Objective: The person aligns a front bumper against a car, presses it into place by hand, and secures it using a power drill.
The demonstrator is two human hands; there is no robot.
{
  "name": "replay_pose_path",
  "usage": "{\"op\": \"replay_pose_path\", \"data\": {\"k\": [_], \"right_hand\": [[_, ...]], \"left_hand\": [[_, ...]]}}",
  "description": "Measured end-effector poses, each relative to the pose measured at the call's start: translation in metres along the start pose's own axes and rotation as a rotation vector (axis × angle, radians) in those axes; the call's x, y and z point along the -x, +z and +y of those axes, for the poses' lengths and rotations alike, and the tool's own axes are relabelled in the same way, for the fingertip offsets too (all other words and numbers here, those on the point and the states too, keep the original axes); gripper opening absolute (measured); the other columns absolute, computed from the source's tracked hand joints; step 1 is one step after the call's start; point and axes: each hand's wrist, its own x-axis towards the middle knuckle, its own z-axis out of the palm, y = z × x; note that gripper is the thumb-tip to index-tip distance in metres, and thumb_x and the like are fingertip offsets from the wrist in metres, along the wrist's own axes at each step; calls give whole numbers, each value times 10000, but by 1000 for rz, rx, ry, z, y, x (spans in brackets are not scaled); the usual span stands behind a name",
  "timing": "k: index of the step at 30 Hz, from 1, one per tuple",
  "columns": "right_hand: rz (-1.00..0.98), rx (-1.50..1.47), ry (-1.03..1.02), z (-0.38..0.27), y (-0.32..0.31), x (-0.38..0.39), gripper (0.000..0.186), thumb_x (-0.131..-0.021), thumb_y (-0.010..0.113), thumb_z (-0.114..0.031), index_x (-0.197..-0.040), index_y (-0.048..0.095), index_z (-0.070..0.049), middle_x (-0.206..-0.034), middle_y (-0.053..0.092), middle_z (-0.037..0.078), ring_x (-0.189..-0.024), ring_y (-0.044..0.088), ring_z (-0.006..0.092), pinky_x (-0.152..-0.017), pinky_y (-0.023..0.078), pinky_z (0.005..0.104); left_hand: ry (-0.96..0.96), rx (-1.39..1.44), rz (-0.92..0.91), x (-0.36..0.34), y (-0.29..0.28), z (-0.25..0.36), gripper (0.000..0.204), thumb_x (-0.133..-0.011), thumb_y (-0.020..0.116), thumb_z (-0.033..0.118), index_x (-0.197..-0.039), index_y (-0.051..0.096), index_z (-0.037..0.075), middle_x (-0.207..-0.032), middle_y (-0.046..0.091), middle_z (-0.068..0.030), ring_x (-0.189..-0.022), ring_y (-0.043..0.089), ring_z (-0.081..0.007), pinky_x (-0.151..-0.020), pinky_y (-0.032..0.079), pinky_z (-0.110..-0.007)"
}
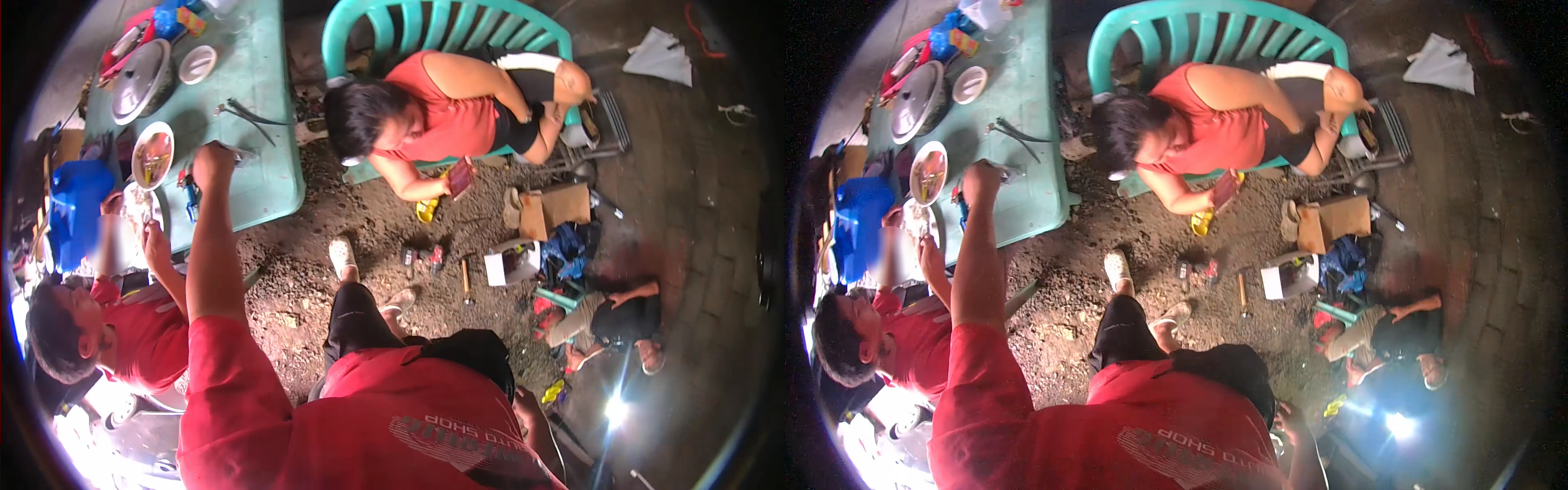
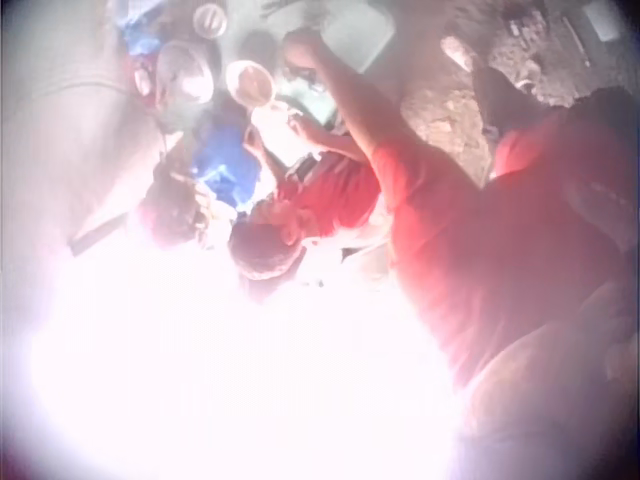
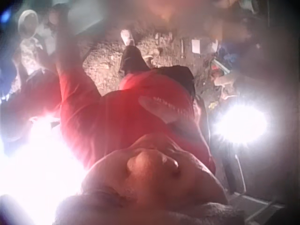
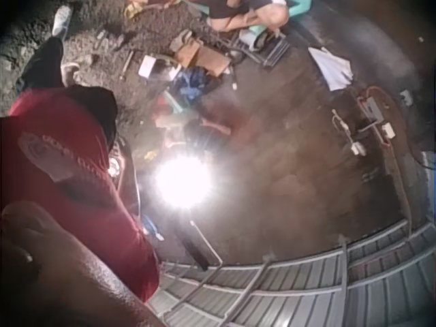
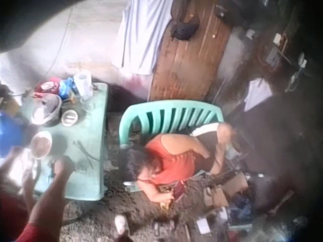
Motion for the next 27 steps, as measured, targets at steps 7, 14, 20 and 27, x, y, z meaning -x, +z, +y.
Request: {"op": "replay_pose_path", "data": {"k": [7, 14, 20, 27], "right_hand": [[-262, -71, -40, 37, 23, -74, 525, -1043, 614, -403, -1497, 561, -145, -1027, 733, 64, -868, 655, 153, -721, 513, 296], [-345, 126, -231, 8, 52, -205, 497, -1060, 567, -448, -1398, 643, -92, -1199, 734, 148, -1062, 701, 255, -941, 531, 414], [-270, 428, -820, -9, 172, -399, 343, -990, 655, -317, -1247, 715, -98, -1239, 706, 144, -1096, 699, 294, -932, 550, 412], [-387, -788, -3, -94, 302, -542, 511, -941, 674, -528, -1207, 725, -94, -1011, 714, 143, -839, 706, 283, -725, 603, 416]], "left_hand": [[297, 109, 529, -13, -50, -92, 300, -976, 578, 270, -1080, 745, 42, -950, 747, -178, -795, 718, -349, -702, 557, -467], [7, 1269, -516, 227, -37, 55, 284, -1026, 547, 204, -1252, 619, 46, -884, 606, -51, -743, 597, -153, -615, 496, -318], [333, 57, -1033, 436, 101, 92, 310, -998, 552, 176, -1267, 687, 102, -941, 708, -137, -817, 704, -289, -770, 579, -418], [1098, -5, -790, 478, 216, 102, 281, -874, 615, 2, -1110, 717, 114, -982, 716, -149, -918, 700, -368, -806, 565, -504]]}}
